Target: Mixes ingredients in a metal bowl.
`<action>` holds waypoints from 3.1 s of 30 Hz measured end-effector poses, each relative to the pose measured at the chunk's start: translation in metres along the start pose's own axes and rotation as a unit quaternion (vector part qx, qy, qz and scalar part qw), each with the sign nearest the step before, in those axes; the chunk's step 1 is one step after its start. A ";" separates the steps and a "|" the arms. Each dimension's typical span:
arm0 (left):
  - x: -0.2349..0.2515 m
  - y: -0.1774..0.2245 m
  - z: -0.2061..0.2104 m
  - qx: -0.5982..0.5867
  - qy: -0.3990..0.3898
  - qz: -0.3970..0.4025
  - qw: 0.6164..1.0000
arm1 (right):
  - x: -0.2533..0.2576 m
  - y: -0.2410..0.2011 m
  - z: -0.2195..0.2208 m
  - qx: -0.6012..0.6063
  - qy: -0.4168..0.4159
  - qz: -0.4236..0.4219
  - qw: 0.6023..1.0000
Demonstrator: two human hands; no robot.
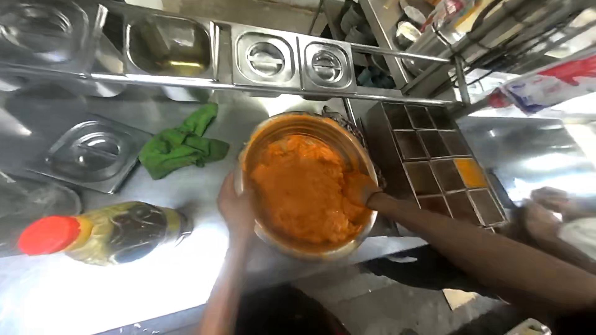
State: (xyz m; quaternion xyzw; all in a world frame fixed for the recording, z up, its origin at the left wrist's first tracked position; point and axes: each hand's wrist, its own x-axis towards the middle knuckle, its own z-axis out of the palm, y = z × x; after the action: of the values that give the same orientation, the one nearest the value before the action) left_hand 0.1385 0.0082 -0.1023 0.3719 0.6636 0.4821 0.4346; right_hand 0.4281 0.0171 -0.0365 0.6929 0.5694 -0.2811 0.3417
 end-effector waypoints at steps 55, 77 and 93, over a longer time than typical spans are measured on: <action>-0.028 0.007 -0.002 0.044 -0.010 -0.079 0.996 | -0.061 -0.069 0.020 0.015 -0.129 -0.119 0.984; 0.007 0.001 -0.019 -0.088 -0.106 -0.101 0.985 | -0.020 -0.151 -0.060 0.057 -0.005 -0.138 0.989; -0.002 -0.004 -0.024 -0.153 -0.021 -0.099 0.983 | 0.069 -0.017 -0.055 -0.119 0.090 -0.151 0.977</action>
State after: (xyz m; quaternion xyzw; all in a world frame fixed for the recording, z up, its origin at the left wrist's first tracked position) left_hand 0.1160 -0.0021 -0.1021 0.2436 0.6062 0.5248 0.5457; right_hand 0.4249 0.1038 -0.0590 0.5759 0.7252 -0.1960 0.3226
